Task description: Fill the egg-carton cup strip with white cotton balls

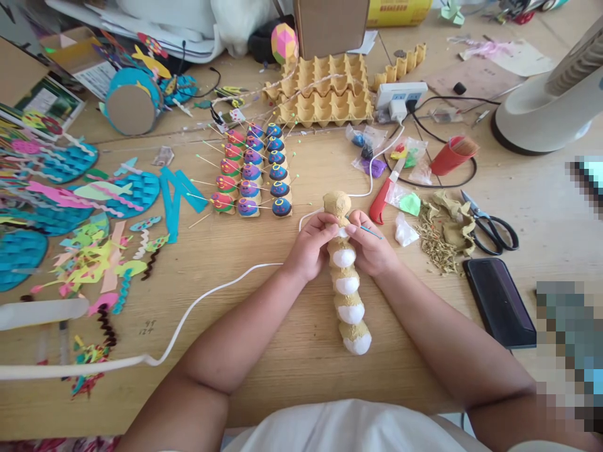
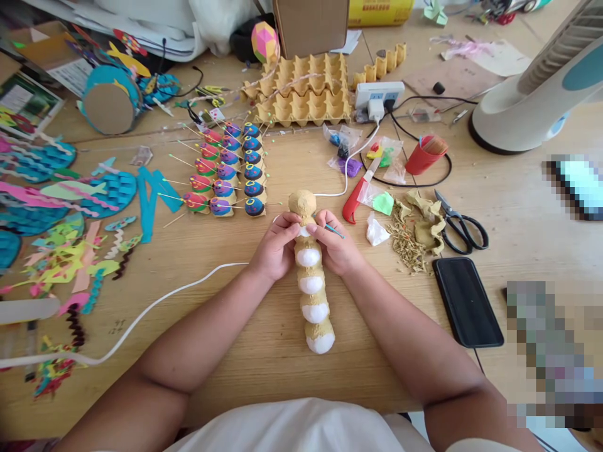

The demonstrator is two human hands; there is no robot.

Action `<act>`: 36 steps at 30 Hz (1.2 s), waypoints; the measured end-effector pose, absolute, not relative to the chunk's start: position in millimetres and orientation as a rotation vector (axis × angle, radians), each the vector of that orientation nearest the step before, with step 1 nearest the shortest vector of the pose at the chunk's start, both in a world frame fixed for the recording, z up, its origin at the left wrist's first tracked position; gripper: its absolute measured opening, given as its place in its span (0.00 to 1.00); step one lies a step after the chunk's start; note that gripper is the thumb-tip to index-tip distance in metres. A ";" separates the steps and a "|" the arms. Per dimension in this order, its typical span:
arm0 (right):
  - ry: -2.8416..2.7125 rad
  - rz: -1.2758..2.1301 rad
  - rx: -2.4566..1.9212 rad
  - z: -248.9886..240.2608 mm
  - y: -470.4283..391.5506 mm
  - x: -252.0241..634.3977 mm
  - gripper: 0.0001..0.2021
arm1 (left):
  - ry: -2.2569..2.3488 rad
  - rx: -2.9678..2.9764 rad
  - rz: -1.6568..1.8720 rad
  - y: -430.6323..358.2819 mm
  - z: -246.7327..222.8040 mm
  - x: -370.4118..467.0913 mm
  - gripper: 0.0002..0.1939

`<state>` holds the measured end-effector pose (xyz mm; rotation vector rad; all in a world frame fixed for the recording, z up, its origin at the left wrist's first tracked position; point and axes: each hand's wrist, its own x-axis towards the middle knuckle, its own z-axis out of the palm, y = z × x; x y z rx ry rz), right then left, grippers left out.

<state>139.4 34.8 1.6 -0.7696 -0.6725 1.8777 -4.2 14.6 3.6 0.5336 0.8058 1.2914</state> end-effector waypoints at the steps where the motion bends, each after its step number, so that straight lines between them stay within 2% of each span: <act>1: -0.679 1.865 -0.776 1.9 34.6 139.2 0.29 | 0.802 0.533 1.294 14.5 3.2 -4.1 0.20; 10: -0.607 1.898 -0.773 2.5 35.4 139.4 0.34 | 0.728 0.504 1.270 14.3 1.7 -5.5 0.29; 25: -0.640 1.873 -0.782 7.4 34.6 139.2 0.35 | 0.714 0.515 1.317 17.4 -0.4 -4.2 0.32; 36: -0.679 1.856 -0.774 10.8 33.2 137.8 0.36 | 0.805 0.606 1.370 17.9 -5.5 -4.2 0.28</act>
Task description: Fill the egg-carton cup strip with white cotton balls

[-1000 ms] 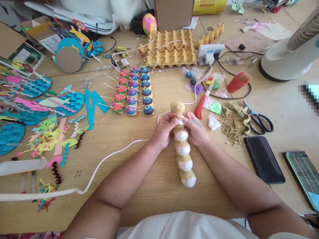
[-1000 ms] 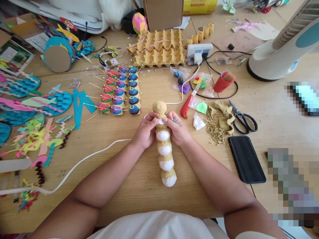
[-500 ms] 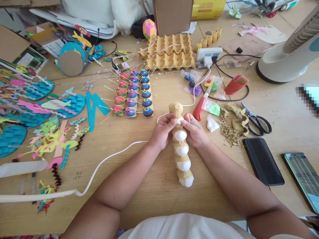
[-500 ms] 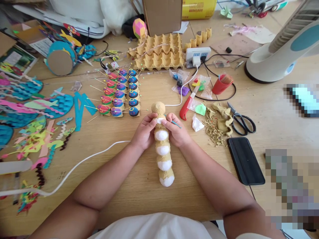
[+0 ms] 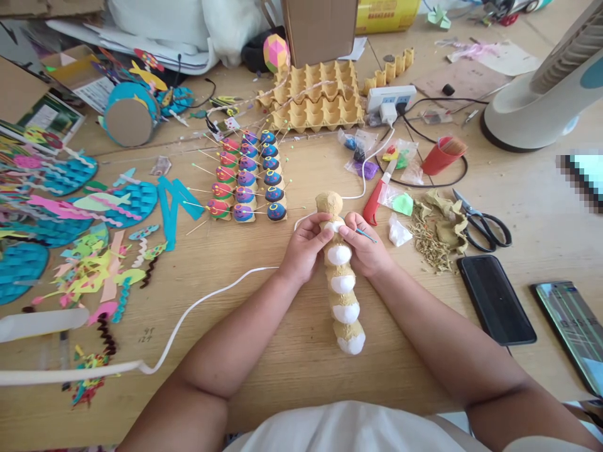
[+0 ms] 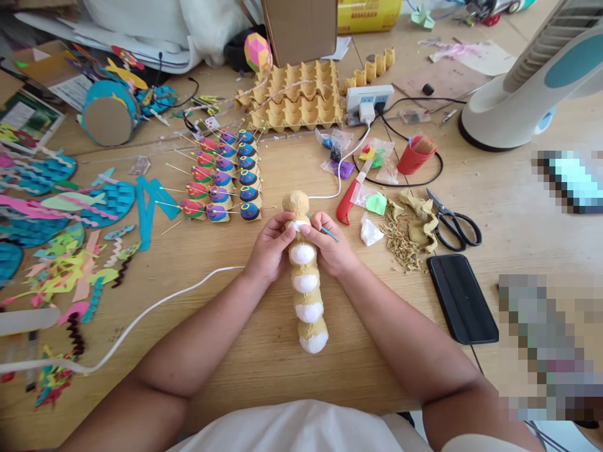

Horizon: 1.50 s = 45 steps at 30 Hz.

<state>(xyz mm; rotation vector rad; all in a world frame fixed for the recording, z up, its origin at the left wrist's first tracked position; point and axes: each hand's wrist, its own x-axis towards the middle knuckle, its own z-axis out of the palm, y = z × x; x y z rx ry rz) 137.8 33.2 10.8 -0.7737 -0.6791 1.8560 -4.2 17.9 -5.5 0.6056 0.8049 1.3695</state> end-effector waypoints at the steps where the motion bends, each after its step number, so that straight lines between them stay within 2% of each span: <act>1: -0.683 1.850 -0.784 11.1 32.9 137.5 0.37 | 0.810 0.612 1.375 17.9 -5.8 -4.0 0.28; 11: -0.734 1.806 -0.811 9.5 32.8 137.6 0.37 | 0.709 0.538 1.289 17.2 4.7 -8.0 0.33; 23: -0.695 1.833 -0.791 6.4 31.9 136.2 0.33 | 0.855 0.647 1.424 15.7 -1.8 0.6 0.28; 28: -0.691 1.803 -0.820 8.2 31.6 135.6 0.35 | 0.748 0.637 1.345 14.0 2.8 -2.8 0.33; 40: -0.795 1.790 -0.780 8.5 25.8 133.9 0.32 | 0.902 0.580 1.506 11.5 -1.4 8.4 0.26; 45: -0.793 1.797 -0.814 9.2 26.7 134.3 0.33 | 0.881 0.610 1.478 13.0 -1.6 4.6 0.28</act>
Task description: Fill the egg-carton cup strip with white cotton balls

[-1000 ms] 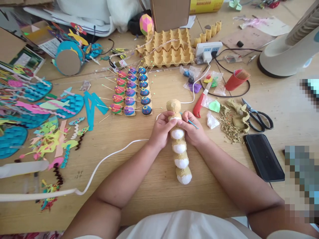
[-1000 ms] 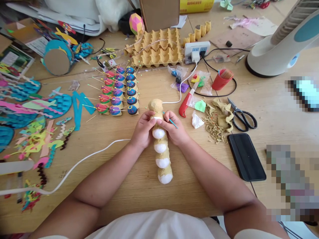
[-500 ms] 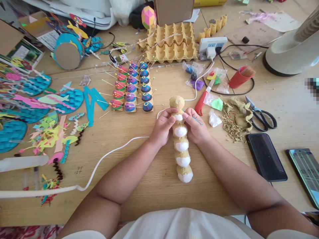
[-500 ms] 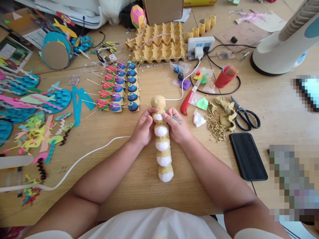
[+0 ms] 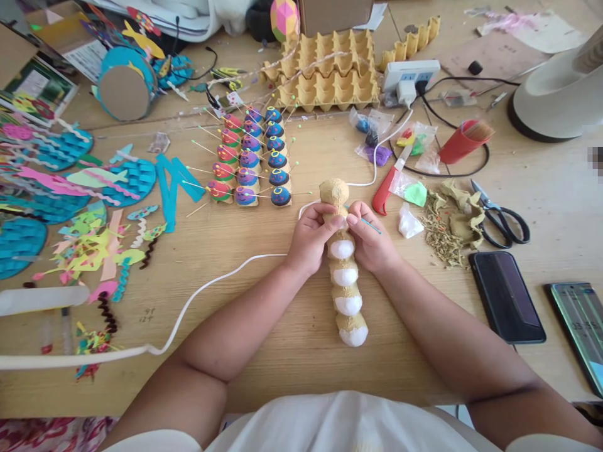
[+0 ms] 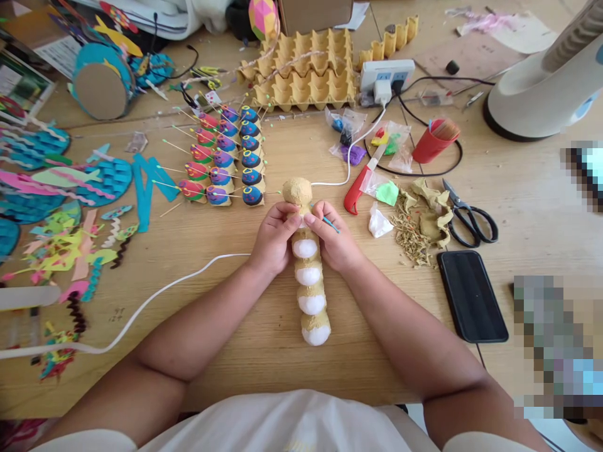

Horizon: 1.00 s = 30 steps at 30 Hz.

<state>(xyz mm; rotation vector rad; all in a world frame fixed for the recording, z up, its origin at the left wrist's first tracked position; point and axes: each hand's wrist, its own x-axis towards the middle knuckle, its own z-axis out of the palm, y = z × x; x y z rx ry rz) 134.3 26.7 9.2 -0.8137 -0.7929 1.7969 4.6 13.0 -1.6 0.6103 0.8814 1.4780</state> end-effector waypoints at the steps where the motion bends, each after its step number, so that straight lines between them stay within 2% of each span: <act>1: -0.783 1.795 -0.818 9.4 27.1 134.3 0.33 | 0.864 0.610 1.452 13.5 -1.1 2.7 0.30; 4: -0.753 1.802 -0.824 9.8 28.6 134.6 0.33 | 0.799 0.615 1.386 13.7 0.9 -1.8 0.32; 11: -0.718 1.825 -0.826 8.7 30.3 137.0 0.34 | 0.808 0.623 1.364 11.2 2.3 -1.2 0.24; 30: -0.715 1.864 -0.793 8.8 32.7 138.4 0.38 | 0.820 0.626 1.363 12.1 -0.4 -3.4 0.23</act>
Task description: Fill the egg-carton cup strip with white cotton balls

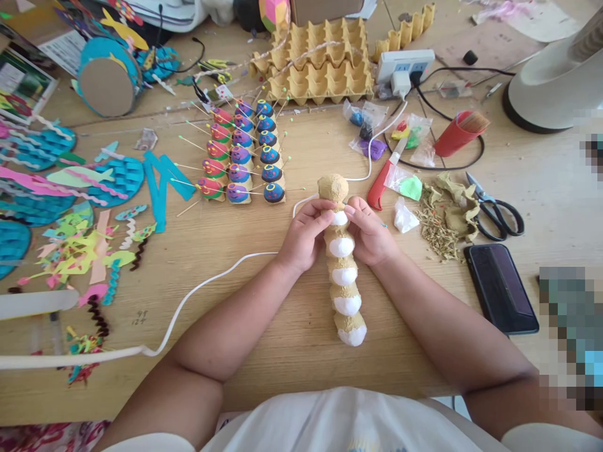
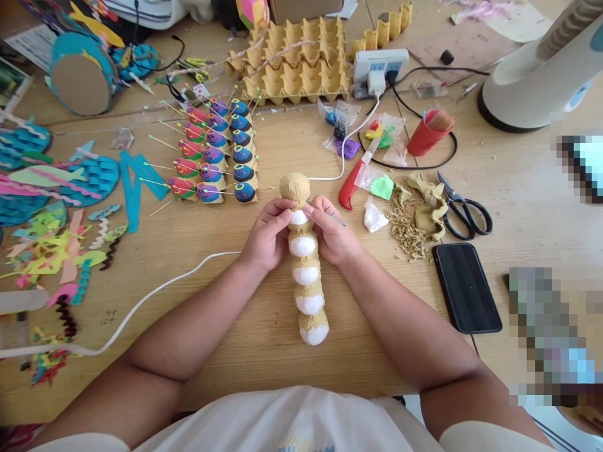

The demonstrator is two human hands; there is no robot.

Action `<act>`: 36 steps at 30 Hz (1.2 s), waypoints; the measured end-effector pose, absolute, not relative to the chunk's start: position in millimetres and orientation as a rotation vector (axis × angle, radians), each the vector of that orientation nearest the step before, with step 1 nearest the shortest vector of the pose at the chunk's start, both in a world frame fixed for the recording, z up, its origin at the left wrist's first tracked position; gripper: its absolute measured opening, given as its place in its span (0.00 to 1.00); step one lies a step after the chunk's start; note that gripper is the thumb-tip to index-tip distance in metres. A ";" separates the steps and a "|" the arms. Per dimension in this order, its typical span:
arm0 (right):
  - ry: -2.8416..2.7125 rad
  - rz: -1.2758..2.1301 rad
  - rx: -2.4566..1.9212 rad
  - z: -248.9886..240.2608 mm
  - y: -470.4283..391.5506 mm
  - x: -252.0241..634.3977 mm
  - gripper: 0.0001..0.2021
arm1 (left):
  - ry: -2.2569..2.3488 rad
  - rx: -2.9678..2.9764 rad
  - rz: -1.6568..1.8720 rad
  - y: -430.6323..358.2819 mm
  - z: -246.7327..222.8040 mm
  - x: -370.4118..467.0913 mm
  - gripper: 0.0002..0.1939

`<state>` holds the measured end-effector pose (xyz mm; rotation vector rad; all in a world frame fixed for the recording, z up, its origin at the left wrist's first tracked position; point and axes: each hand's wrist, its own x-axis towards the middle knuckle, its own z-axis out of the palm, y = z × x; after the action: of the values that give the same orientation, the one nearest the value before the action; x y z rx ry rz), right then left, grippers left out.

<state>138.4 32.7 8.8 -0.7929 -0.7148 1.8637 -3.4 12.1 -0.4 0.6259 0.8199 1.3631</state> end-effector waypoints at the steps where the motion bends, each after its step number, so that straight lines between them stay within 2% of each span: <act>1: -0.710 1.860 -0.787 8.6 32.6 138.1 0.37 | 0.817 0.621 1.364 12.2 -0.1 -3.1 0.23; 10: -0.835 1.756 -0.835 8.3 30.6 136.5 0.35 | 0.820 0.620 1.386 14.7 -0.8 -3.0 0.30; 21: -0.999 1.598 -0.899 -0.7 36.6 137.9 0.39 | 0.822 0.642 1.388 19.2 -6.4 -5.7 0.28; 28: -0.959 1.623 -0.817 0.2 35.0 137.7 0.35 | 0.827 0.678 1.427 18.9 -7.9 -5.5 0.27; 36: -0.981 1.589 -0.823 -0.4 36.9 138.4 0.36 | 0.836 0.845 1.434 20.5 -11.2 -7.6 0.28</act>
<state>138.4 36.9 -0.4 -0.8231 -0.9806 1.5892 -7.6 20.5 -11.2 0.8451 0.8359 1.4342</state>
